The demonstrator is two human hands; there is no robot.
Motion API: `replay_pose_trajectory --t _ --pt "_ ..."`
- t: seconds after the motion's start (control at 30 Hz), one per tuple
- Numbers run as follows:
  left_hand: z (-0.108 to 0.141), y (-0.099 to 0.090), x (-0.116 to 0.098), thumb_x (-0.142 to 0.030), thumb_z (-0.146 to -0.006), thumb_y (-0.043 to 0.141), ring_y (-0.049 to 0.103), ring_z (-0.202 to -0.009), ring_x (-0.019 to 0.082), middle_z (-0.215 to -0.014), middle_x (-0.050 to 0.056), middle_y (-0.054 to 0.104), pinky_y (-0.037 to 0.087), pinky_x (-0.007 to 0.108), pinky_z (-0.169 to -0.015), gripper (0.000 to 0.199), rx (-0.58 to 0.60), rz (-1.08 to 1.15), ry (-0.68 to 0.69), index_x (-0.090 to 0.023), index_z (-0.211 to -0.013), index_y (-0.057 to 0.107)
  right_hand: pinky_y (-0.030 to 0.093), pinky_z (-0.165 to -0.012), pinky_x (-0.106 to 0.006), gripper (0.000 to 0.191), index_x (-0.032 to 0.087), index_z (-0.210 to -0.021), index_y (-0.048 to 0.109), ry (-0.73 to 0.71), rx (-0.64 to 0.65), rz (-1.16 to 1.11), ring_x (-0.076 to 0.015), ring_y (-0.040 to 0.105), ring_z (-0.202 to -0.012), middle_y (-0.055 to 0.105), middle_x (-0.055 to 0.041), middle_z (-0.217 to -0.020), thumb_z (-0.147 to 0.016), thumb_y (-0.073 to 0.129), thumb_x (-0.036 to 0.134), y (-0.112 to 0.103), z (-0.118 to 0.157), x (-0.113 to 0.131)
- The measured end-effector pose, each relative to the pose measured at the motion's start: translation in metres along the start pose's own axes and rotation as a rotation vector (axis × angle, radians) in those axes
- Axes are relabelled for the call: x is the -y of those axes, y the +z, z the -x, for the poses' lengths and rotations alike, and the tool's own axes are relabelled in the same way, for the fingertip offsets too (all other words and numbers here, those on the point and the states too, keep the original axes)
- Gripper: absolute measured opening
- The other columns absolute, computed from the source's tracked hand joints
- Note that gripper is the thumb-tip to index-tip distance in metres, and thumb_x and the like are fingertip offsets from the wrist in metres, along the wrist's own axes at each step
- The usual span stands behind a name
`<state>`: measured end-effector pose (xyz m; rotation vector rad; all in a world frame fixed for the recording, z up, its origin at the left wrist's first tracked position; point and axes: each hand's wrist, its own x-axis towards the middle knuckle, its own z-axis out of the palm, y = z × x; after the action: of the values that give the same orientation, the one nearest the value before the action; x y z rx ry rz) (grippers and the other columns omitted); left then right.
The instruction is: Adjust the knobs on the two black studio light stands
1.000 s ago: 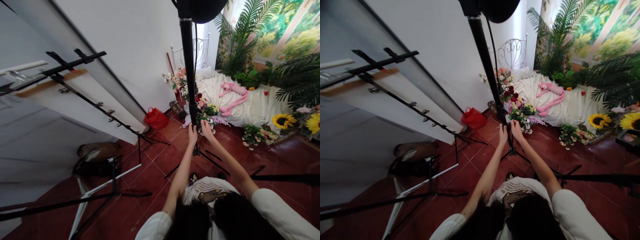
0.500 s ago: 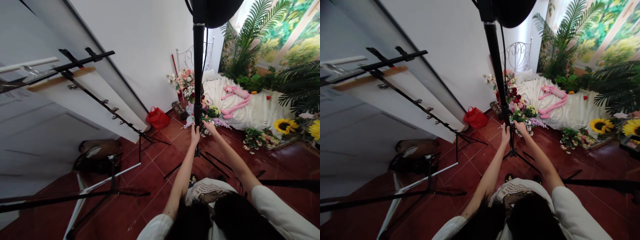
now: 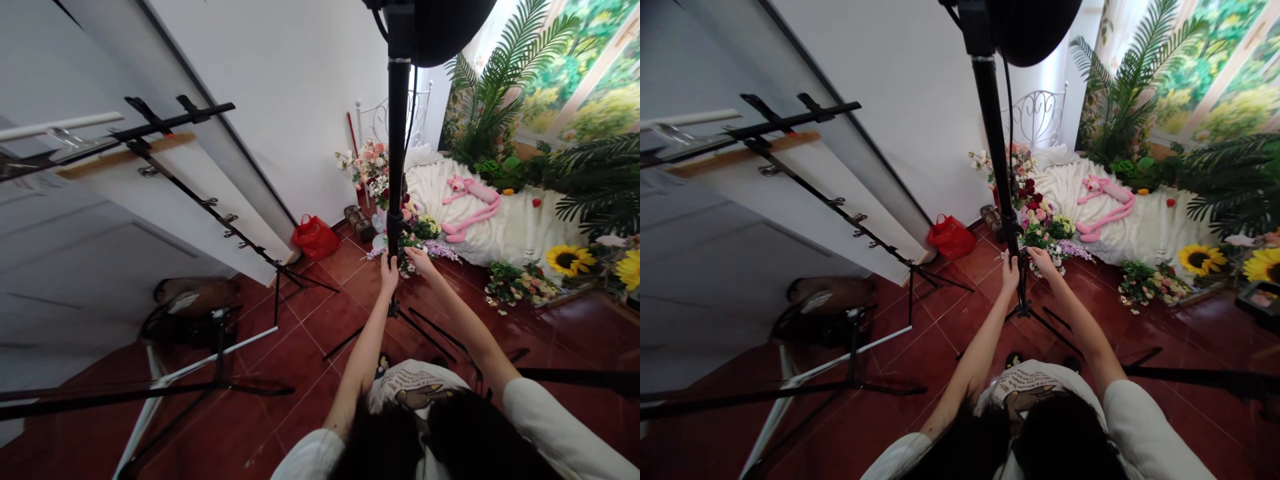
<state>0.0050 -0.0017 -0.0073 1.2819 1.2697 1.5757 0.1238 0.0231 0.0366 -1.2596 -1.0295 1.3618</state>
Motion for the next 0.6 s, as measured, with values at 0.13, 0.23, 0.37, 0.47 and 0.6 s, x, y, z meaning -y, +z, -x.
replay_pose_trajectory --t 0.13,0.23,0.37,0.47,0.6 --pt "0.001 0.000 -0.002 -0.063 -0.091 0.040 0.056 -0.121 0.022 -0.126 0.013 0.062 0.039 0.039 -0.111 0.057 -0.003 -0.001 -0.007 -0.020 -0.124 0.057 0.046 -0.066 -0.020 0.042 0.019 -0.090 0.067 -0.023 0.001 -0.053 -0.0107 0.058 -0.075 0.069 -0.0009 -0.089 -0.067 0.072 0.054 0.003 0.004 -0.003" --pt "0.001 -0.001 -0.003 -0.063 -0.092 0.040 0.057 -0.119 0.022 -0.123 0.013 0.063 0.040 0.039 -0.110 0.056 0.004 -0.006 -0.008 -0.019 -0.121 0.058 0.046 -0.069 -0.019 0.041 0.021 -0.096 0.064 -0.025 0.015 -0.109 -0.0096 0.058 -0.078 0.067 0.0004 -0.096 -0.070 0.069 0.051 0.005 0.008 -0.005" --pt "0.001 0.000 -0.002 -0.064 -0.091 0.039 0.057 -0.119 0.022 -0.121 0.013 0.062 0.039 0.039 -0.111 0.057 -0.006 -0.017 -0.023 -0.018 -0.118 0.059 0.047 -0.070 -0.020 0.039 0.025 -0.099 0.058 -0.021 0.063 -0.173 -0.0088 0.058 -0.077 0.063 0.0031 -0.099 -0.072 0.067 0.052 0.007 0.013 -0.008" --pt "0.000 0.001 0.001 -0.065 -0.090 0.040 0.057 -0.119 0.022 -0.121 0.014 0.062 0.037 0.040 -0.112 0.058 -0.018 -0.017 -0.018 -0.018 -0.117 0.059 0.048 -0.070 -0.022 0.039 0.027 -0.098 0.055 -0.018 0.084 -0.186 -0.0106 0.060 -0.079 0.063 0.0032 -0.095 -0.074 0.065 0.057 0.008 0.017 -0.006" --pt "0.000 0.000 0.005 -0.066 -0.089 0.041 0.055 -0.123 0.023 -0.124 0.014 0.060 0.036 0.042 -0.114 0.058 -0.010 -0.007 0.001 -0.019 -0.118 0.059 0.046 -0.062 -0.023 0.043 0.025 -0.087 0.054 0.057 0.039 -0.170 -0.0129 0.059 -0.073 0.063 0.0010 -0.085 -0.074 0.061 0.066 0.018 0.013 0.004"
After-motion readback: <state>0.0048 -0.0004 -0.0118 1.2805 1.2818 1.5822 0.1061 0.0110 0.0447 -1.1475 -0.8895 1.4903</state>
